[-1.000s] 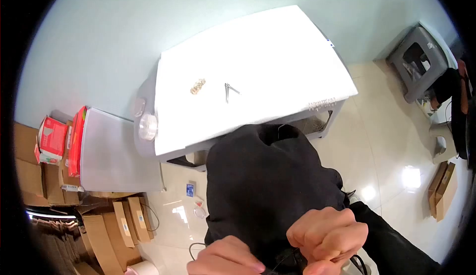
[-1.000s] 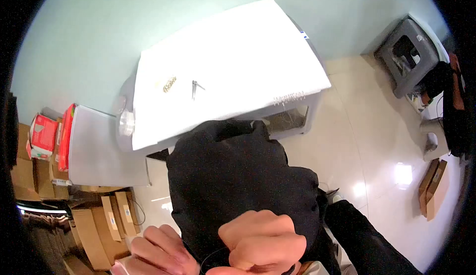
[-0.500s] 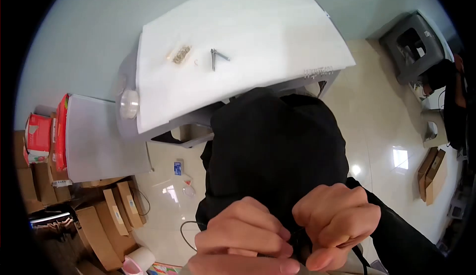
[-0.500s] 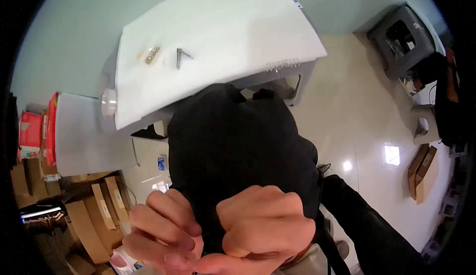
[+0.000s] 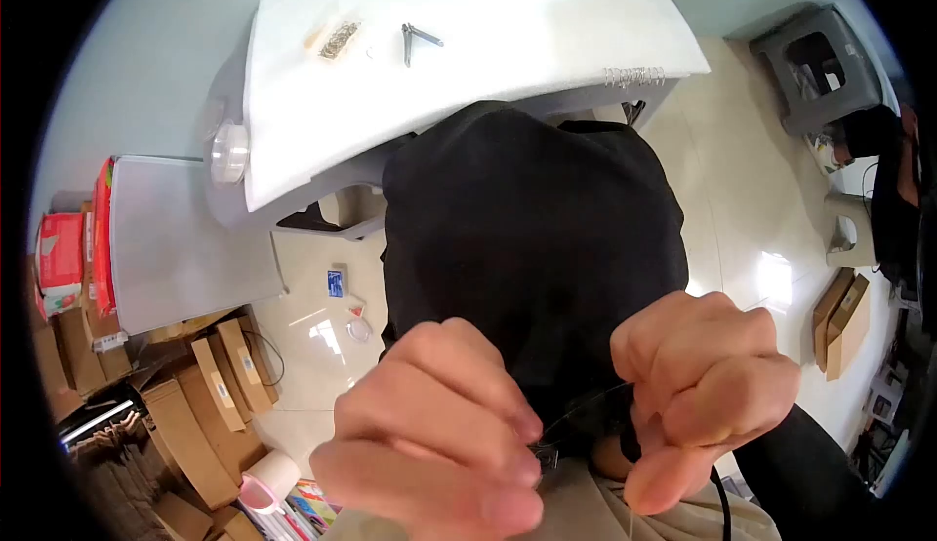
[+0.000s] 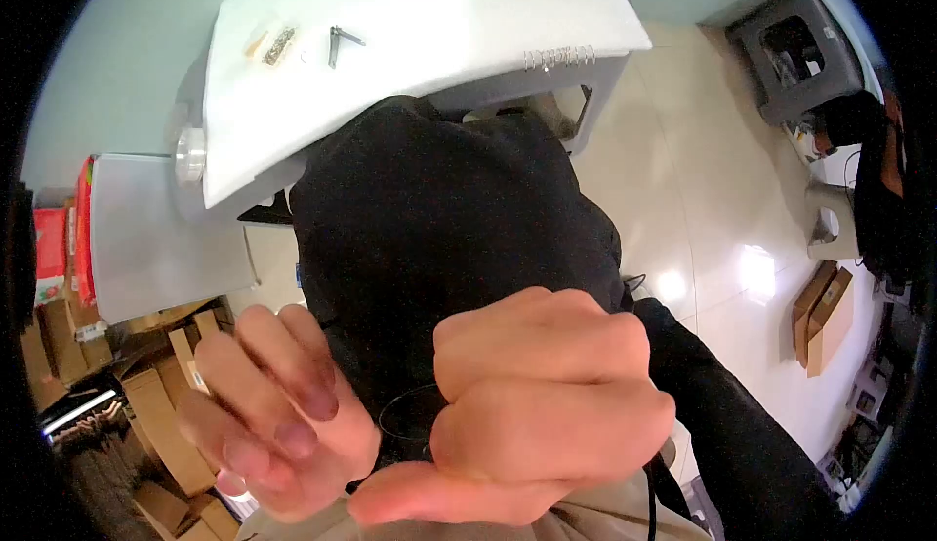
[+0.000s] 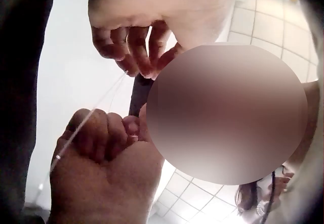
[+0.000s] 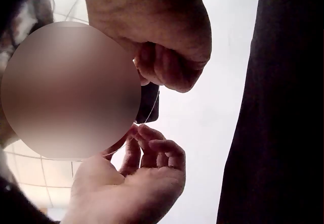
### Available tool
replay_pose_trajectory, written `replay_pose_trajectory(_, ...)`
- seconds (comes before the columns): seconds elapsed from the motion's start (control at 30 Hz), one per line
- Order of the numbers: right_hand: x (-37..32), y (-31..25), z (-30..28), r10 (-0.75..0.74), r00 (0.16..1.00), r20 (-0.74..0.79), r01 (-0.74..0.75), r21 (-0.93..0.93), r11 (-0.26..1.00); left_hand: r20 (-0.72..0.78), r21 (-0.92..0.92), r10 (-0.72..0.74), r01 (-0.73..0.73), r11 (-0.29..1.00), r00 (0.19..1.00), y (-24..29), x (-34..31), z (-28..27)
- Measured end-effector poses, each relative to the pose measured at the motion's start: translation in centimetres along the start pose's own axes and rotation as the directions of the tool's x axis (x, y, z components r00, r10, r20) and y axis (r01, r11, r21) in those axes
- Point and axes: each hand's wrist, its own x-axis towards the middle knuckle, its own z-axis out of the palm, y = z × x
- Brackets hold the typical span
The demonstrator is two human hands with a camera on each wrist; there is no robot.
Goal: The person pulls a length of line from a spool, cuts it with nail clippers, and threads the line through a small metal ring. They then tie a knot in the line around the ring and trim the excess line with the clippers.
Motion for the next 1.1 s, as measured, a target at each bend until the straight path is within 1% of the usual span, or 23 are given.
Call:
replay_pose_trajectory(0.03,0.0,0.1,0.0,0.003,1.000,0.002,-0.003,-0.009,1.000,0.016,-0.010,0.048,-0.048,0.999,0.999,-0.2,0.0,-0.1)
replay_pose_trajectory(0.07,0.1,-0.6,0.2,0.072,0.997,-0.021,-0.073,-0.062,0.995,0.030,-0.019,0.093,-0.092,0.996,0.995,-0.3,-0.1,-0.3)
replay_pose_trajectory(0.13,0.2,-0.8,0.4,0.134,0.990,-0.046,-0.138,-0.108,0.984,0.057,-0.082,0.116,-0.111,0.990,0.992,-0.2,0.0,-0.6)
replay_pose_trajectory(0.2,0.2,-0.6,0.5,0.140,0.989,-0.052,-0.145,-0.107,0.984,0.087,-0.192,0.068,-0.050,0.980,0.994,0.2,0.3,-1.0)
replay_pose_trajectory(0.23,0.2,-0.5,0.5,0.145,0.988,-0.055,-0.151,-0.110,0.982,0.158,-0.230,0.173,-0.135,0.964,0.972,-0.2,0.4,-1.1)
replay_pose_trajectory(0.27,0.2,-0.5,0.4,0.155,0.986,-0.061,-0.162,-0.118,0.980,0.224,-0.273,0.281,-0.217,0.937,0.933,-0.9,0.6,-1.3)
replay_pose_trajectory(0.37,0.1,-0.6,0.6,0.209,0.974,-0.094,-0.219,-0.115,0.969,0.060,-0.245,0.361,-0.337,0.909,0.931,-1.2,-0.8,0.6)
replay_pose_trajectory(0.4,0.1,-0.6,0.6,0.223,0.970,-0.096,-0.233,-0.103,0.967,-0.063,-0.214,0.333,-0.338,0.916,0.941,-0.8,-0.9,2.2)
replay_pose_trajectory(0.5,0.2,-0.3,0.7,0.250,0.964,-0.088,-0.255,-0.052,0.966,-0.203,-0.133,0.288,-0.318,0.939,0.936,0.1,-1.1,3.7)
replay_pose_trajectory(0.63,0.2,-0.6,0.6,0.282,0.950,-0.132,-0.285,-0.001,0.959,-0.017,-0.233,0.180,-0.179,0.956,0.984,1.1,-0.4,2.2)
replay_pose_trajectory(0.73,0.3,-0.8,0.6,0.304,0.939,-0.162,-0.305,0.019,0.952,0.149,-0.323,0.145,-0.090,0.942,0.978,1.5,0.8,1.0)
replay_pose_trajectory(0.8,0.5,-1.0,0.2,0.340,0.929,-0.150,-0.340,0.024,0.940,0.209,-0.347,0.154,-0.074,0.935,0.966,1.5,1.3,0.9)
replay_pose_trajectory(0.83,0.5,-0.9,0.1,0.337,0.931,-0.141,-0.337,0.022,0.941,0.207,-0.339,0.157,-0.080,0.937,0.966,1.5,1.3,0.9)
replay_pose_trajectory(0.9,0.3,-0.9,0.0,0.342,0.931,-0.125,-0.342,0.022,0.939,0.134,-0.289,0.148,-0.104,0.952,0.980,1.8,0.9,1.3)
replay_pose_trajectory(0.93,0.3,-0.9,0.0,0.339,0.934,-0.115,-0.339,0.017,0.940,0.062,-0.243,0.137,-0.118,0.963,0.989,2.1,0.6,2.0)
replay_pose_trajectory(1.0,0.4,-0.7,-0.1,0.333,0.938,-0.093,-0.334,0.006,0.943,-0.030,-0.166,0.115,-0.118,0.979,0.993,2.7,0.2,2.5)
replay_pose_trajectory(1.1,0.2,-0.6,0.1,0.331,0.936,-0.118,-0.331,0.023,0.943,-0.083,-0.072,0.102,-0.108,0.991,0.991,3.0,-0.1,2.5)
